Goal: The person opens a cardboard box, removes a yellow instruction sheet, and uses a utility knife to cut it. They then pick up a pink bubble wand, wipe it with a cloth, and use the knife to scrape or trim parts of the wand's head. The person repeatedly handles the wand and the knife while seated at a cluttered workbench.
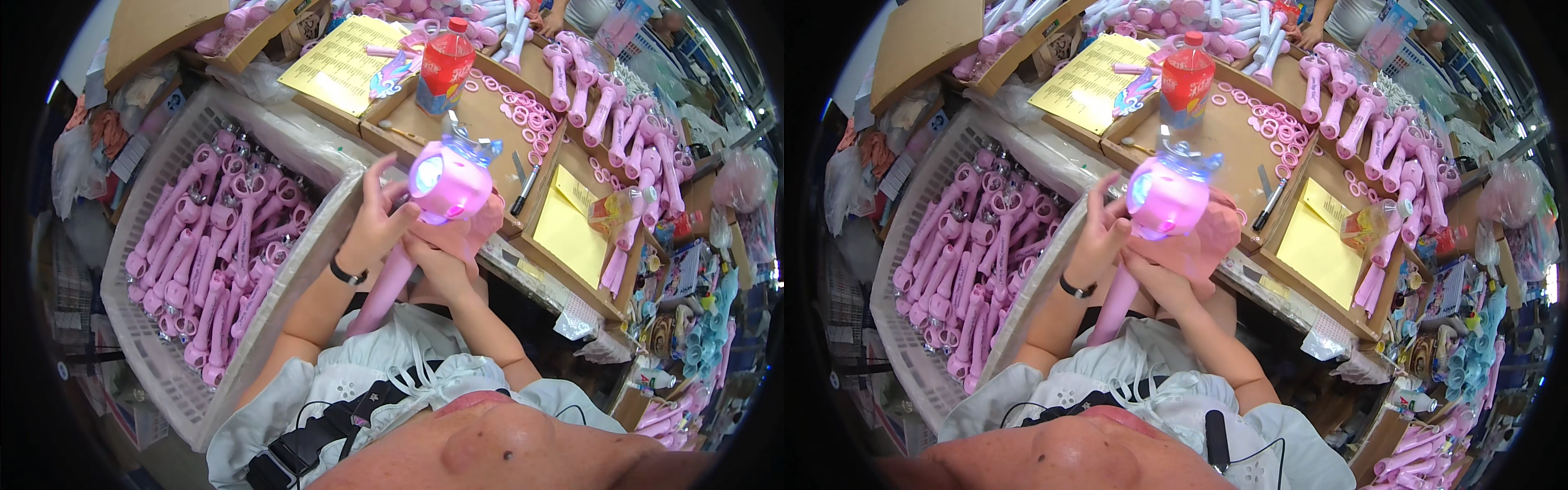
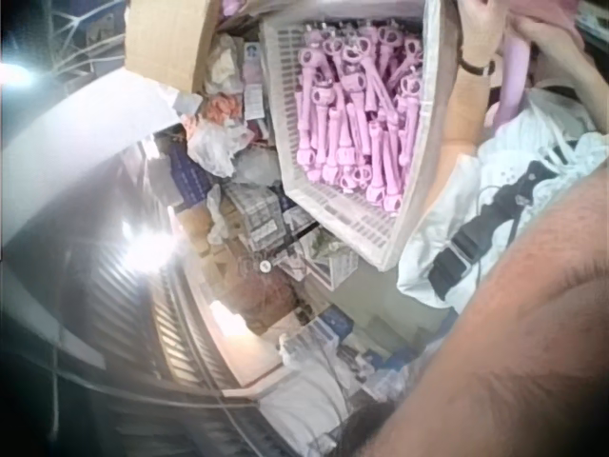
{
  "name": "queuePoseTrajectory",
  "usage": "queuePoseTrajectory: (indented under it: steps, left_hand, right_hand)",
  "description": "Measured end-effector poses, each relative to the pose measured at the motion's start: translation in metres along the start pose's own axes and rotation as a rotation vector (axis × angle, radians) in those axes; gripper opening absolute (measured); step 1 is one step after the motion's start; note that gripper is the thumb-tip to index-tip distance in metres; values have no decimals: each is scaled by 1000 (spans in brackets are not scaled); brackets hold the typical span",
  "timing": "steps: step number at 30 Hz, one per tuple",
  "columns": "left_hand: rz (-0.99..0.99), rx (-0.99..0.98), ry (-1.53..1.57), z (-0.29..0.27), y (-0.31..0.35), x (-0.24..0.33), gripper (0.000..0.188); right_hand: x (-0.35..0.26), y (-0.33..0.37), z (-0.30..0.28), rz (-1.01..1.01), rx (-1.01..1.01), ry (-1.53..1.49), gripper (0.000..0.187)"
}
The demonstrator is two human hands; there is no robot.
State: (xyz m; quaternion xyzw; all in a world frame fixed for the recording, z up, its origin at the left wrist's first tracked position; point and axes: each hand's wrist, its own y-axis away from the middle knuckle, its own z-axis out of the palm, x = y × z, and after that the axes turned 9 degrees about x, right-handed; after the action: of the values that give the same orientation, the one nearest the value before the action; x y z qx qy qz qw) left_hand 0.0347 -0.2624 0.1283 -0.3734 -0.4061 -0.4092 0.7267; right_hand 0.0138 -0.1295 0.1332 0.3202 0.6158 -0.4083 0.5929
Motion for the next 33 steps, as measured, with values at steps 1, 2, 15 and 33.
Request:
queuePoseTrajectory:
  steps: [1, 2, 15, 33]
  left_hand:
    - [9, -42, -36, 1, -6, 6, 80]
    - [22, -91, -70, 2, -10, 11, 83]
    - [133, 445, 427, -19, -32, 41, 81]
    - [151, 84, -639, 0, 32, 7, 90]
  right_hand:
    - [-5, -7, -5, -42, -122, 278, 21]
    - [-8, -9, -4, -46, -86, 408, 20]
    - [3, 44, -27, 214, -483, 275, 14]
    - [-10, 11, -15, -217, 46, 14, 41]
